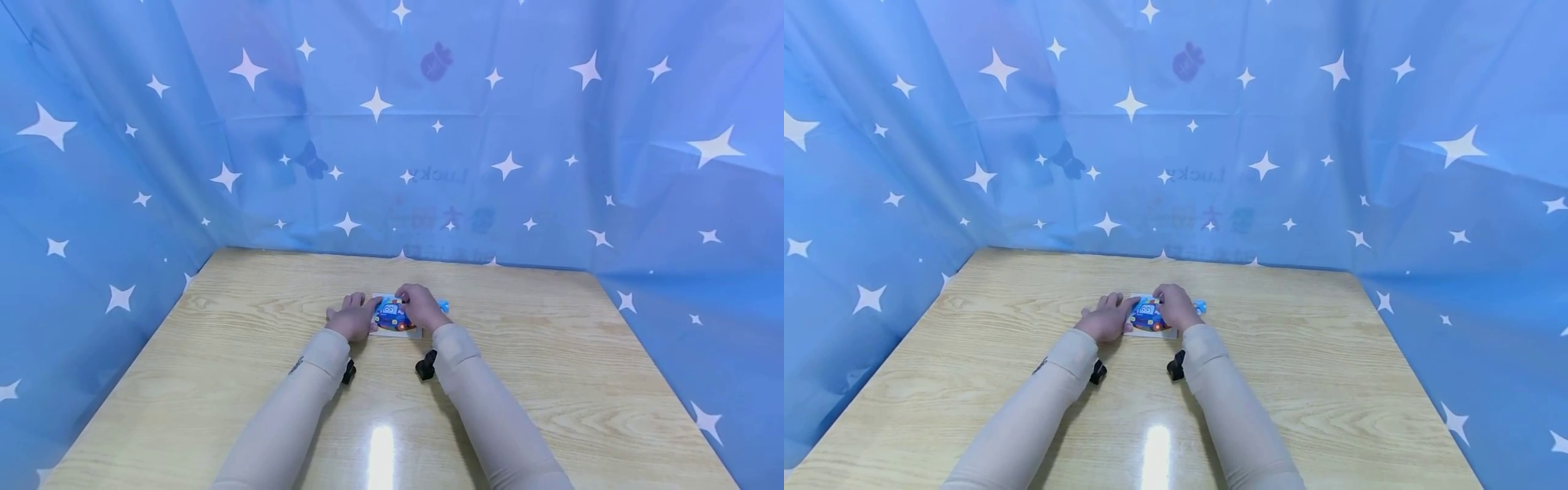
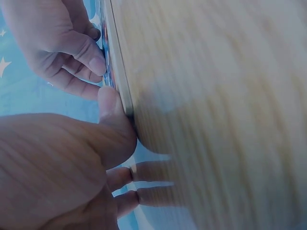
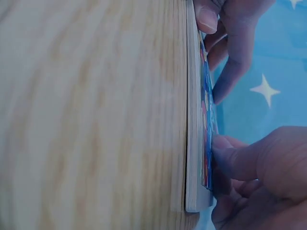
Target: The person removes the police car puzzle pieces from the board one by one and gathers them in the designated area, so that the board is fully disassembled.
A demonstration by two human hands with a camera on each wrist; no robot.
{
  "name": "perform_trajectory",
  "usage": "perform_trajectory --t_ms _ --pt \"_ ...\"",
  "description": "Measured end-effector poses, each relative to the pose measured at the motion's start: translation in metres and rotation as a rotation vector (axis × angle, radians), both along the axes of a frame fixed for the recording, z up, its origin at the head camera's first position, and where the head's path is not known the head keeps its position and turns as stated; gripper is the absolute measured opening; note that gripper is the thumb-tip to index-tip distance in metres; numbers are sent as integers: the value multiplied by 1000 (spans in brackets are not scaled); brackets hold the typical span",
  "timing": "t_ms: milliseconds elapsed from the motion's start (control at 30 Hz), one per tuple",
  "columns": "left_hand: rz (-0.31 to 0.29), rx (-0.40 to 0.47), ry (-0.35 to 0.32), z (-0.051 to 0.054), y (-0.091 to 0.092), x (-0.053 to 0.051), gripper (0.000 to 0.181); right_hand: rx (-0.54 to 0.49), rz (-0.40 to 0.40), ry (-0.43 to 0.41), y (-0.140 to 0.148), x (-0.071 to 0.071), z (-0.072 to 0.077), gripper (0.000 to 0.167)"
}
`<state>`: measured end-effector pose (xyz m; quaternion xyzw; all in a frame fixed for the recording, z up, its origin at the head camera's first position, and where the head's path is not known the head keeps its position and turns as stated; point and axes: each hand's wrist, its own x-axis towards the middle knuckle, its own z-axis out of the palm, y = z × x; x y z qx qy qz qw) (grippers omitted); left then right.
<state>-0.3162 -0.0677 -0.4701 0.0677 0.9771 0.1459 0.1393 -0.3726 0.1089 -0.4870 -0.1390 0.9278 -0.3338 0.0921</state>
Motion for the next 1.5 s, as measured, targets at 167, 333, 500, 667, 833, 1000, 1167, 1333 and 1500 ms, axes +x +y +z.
perform_trajectory --t_ms 167,333,500,667,833,1000,1167,1333,1500 --pt "-6 -4 0 -1 -1 -1 61 20 10 15 -1 0 -1 24" --pt "-15 -3 -2 -1 -1 -2 61 44 -2 28 -1 -1 -3 24" --pt "-3 -8 -8 1 0 -2 61 106 10 79 -4 -1 -3 23" --pt "-3 -20 -15 2 0 -1 61 146 21 91 -5 -1 -3 25" --pt "-14 -19 -9 4 0 0 61 149 10 86 -6 1 -2 24" --pt "-6 -18 -8 4 1 -1 61 150 6 110 -7 1 1 23" --pt "-6 -22 -16 3 1 -1 61 173 9 103 -8 2 0 25" --pt "-6 -3 -9 2 0 -1 61 176 2 94 -8 3 1 26" --pt "-7 -3 -6 2 1 0 61 175 6 79 -8 4 1 25"
